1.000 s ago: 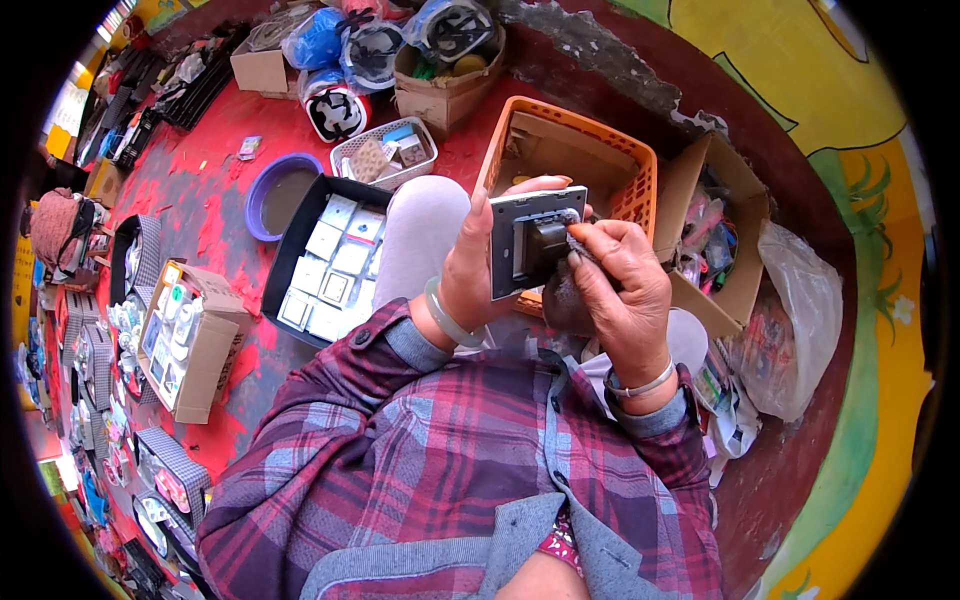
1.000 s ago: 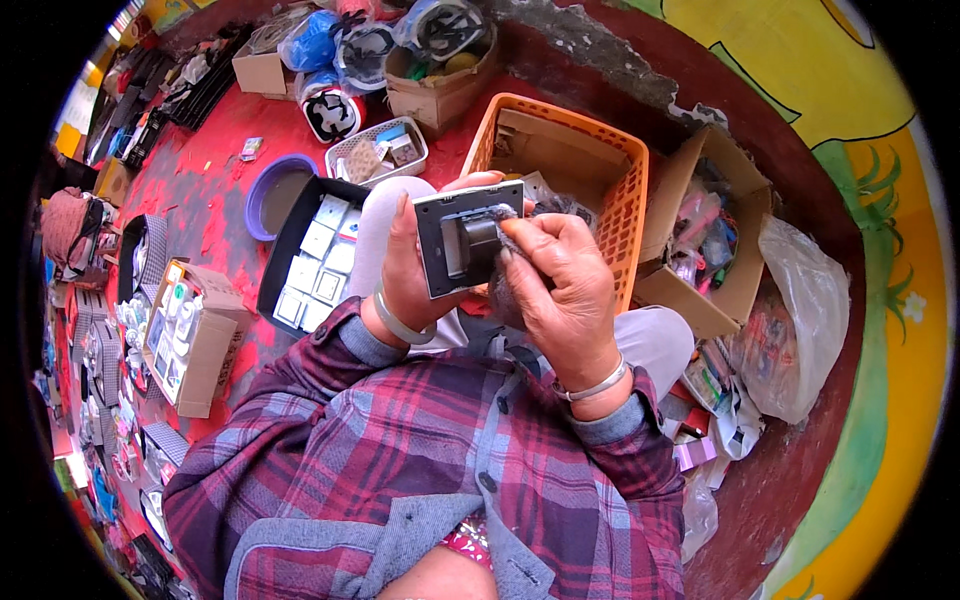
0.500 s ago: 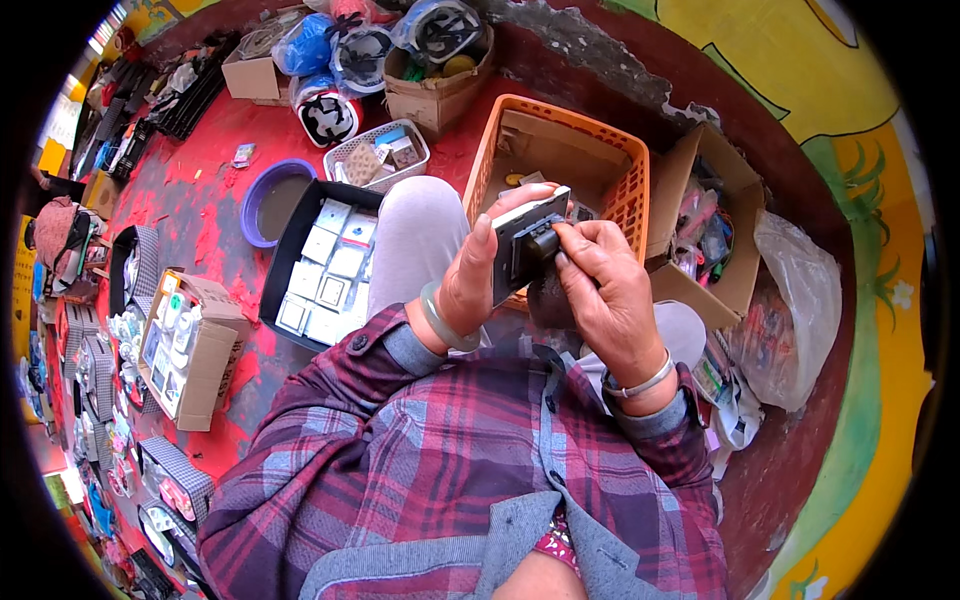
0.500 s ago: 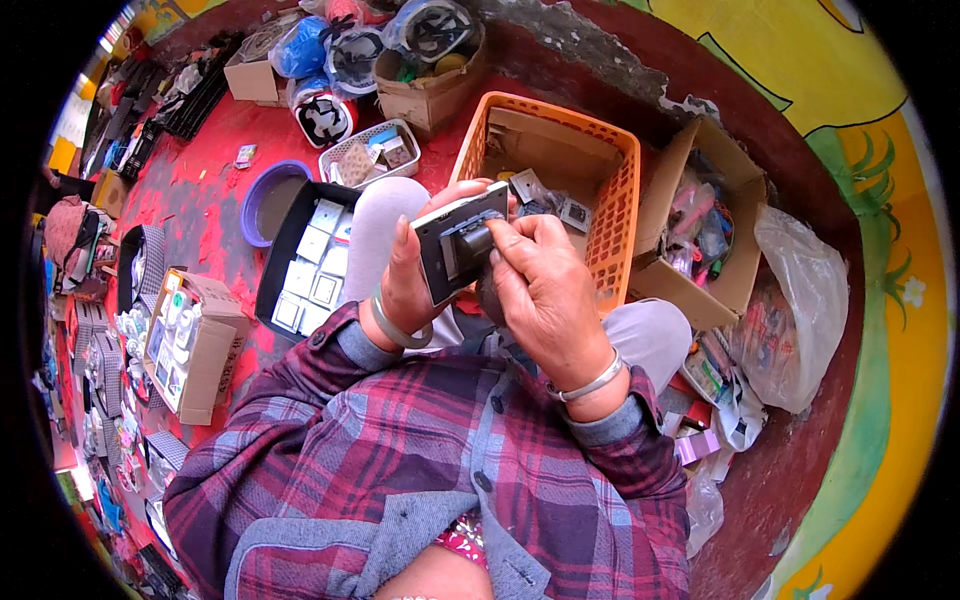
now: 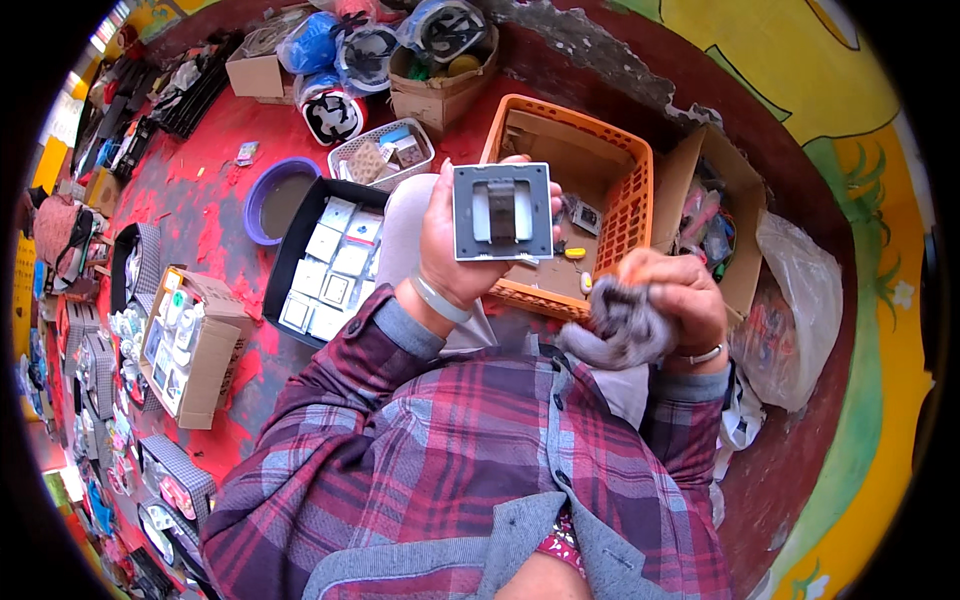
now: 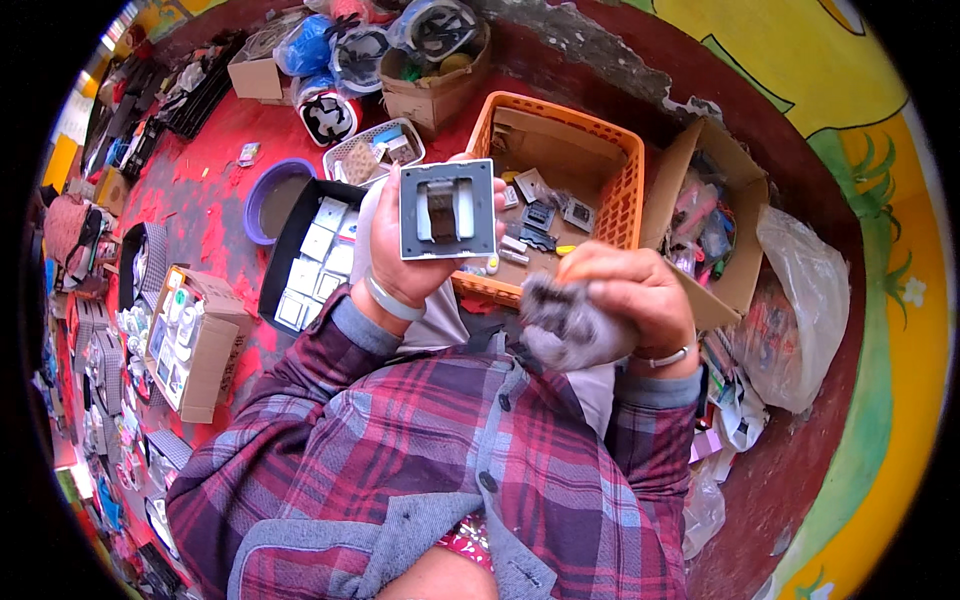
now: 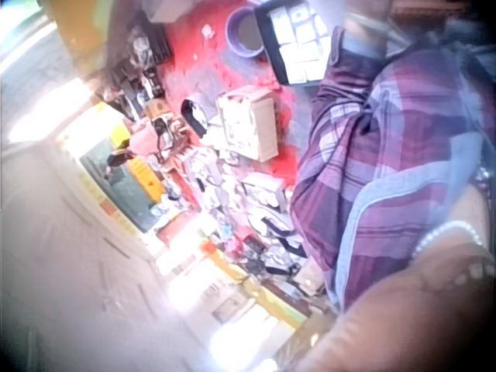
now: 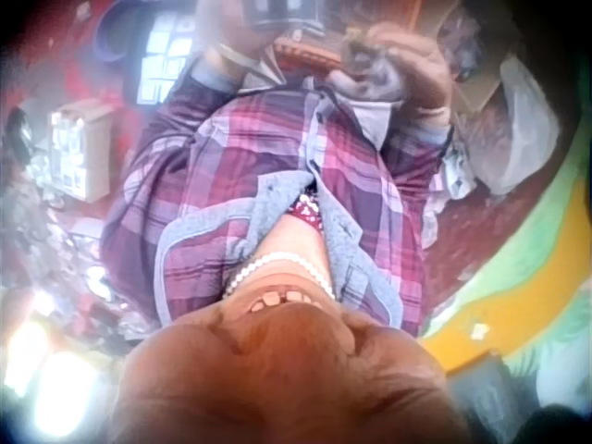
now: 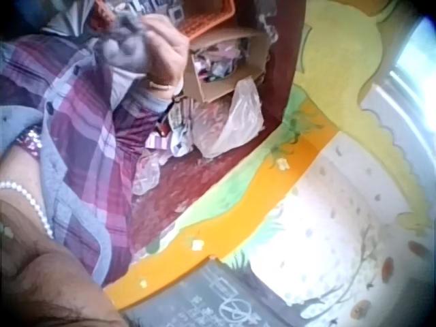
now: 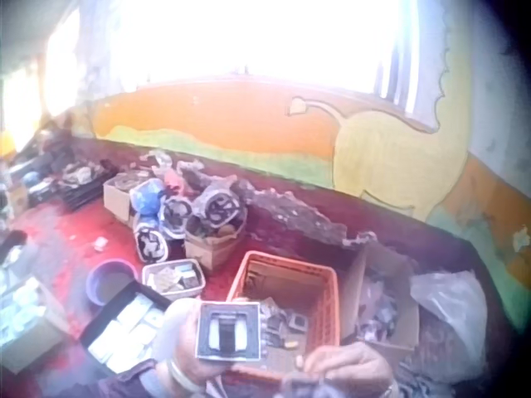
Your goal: The person wipes electrical switch components with a cloth and places them into a black tray and an orange basket.
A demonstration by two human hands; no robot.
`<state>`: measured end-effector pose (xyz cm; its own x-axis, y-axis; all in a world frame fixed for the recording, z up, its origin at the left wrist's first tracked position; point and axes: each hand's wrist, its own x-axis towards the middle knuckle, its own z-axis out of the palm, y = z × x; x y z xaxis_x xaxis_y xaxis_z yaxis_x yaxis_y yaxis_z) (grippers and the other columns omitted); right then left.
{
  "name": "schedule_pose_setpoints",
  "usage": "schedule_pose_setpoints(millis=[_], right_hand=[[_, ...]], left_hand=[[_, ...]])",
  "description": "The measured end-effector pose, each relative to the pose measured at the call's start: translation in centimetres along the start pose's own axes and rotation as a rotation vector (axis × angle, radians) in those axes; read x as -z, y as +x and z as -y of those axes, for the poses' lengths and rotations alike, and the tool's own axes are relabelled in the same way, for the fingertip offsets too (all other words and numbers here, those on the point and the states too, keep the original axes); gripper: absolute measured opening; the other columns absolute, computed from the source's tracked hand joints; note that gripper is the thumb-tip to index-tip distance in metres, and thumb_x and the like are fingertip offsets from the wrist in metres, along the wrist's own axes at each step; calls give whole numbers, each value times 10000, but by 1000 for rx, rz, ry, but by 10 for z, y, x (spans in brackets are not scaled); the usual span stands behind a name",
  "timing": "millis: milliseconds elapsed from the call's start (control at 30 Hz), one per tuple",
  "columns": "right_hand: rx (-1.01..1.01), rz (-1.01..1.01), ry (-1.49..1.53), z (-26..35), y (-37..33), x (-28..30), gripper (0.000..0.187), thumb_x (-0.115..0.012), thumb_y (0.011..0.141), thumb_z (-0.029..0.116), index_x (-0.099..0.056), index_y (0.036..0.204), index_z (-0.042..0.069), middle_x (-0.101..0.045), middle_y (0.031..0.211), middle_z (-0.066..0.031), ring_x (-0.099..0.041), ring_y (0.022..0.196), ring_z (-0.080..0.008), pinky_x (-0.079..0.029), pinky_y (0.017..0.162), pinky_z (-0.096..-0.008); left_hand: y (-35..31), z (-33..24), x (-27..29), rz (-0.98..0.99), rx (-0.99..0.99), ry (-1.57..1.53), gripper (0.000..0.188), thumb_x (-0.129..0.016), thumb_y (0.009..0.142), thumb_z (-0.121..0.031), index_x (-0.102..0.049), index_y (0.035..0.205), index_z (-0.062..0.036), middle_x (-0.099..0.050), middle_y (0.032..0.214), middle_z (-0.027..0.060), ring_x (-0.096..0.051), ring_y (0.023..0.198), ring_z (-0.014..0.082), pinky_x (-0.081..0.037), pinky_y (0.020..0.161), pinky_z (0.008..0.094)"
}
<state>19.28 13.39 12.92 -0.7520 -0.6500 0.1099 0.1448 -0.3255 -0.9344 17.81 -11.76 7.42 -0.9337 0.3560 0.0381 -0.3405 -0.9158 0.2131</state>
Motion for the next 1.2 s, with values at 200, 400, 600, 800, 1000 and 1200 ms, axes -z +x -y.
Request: schedule_pose_setpoints(millis=[200, 400, 600, 800, 1000, 1200], right_hand=[[32, -490, -473, 20, -14, 17, 200, -534, 895, 12, -663, 1033, -53, -627, 1065, -88, -573, 1000, -150, -409, 898, -237], [66, -807, -725, 10, -16, 42, 194, -554, 934, 58, -660, 1058, -47, -657, 1037, -62, -600, 898, -121, -451, 806, -218], [118, -775, -266, 20, -17, 52, 224, -473, 965, 87, -570, 1123, -38, -658, 980, -92, -638, 883, -145, -511, 789, -262], [329, -803, 131, 4, 4, 7, 244, -437, 980, 119, -544, 1143, -26, -624, 1082, -123, -611, 990, -194, -479, 895, -317], [510, -180, -1467, -48, 44, -53, 336, -572, 885, 228, -619, 1194, 106, -541, 1305, -149, -440, 1286, -327, -232, 1102, -449], [492, -399, -1567, -64, 55, -55, 379, -536, 872, 207, -592, 1220, 68, -573, 1248, -139, -488, 1217, -319, -313, 1055, -444]], left_hand=[[3, -6, -2, -40, 45, -100, 702, -221, 963, -578, -441, 1318, -14, -518, 1251, 275, -541, 1127, 402, -429, 974, 546], [2, 1, -5, -98, 51, 27, 702, -225, 964, -579, -446, 1310, -10, -560, 1190, 248, -582, 1068, 365, -463, 941, 526], [6, 3, -2, -31, -15, 104, 721, -232, 965, -573, -427, 1337, 13, -525, 1245, 282, -527, 1157, 413, -422, 983, 547], [6, 14, -6, -128, -51, 111, 678, -260, 974, -558, -479, 1280, 6, -580, 1161, 224, -569, 1087, 361, -451, 959, 485], [14, 44, 26, 288, 48, -205, 592, -287, 997, -462, -396, 1368, -14, -486, 1345, 129, -472, 1241, 273, -334, 1089, 400], [5, 66, 16, 3, -73, 116, 450, -334, 1002, -353, -409, 1340, -66, -482, 1310, 81, -455, 1221, 200, -351, 1044, 312]])
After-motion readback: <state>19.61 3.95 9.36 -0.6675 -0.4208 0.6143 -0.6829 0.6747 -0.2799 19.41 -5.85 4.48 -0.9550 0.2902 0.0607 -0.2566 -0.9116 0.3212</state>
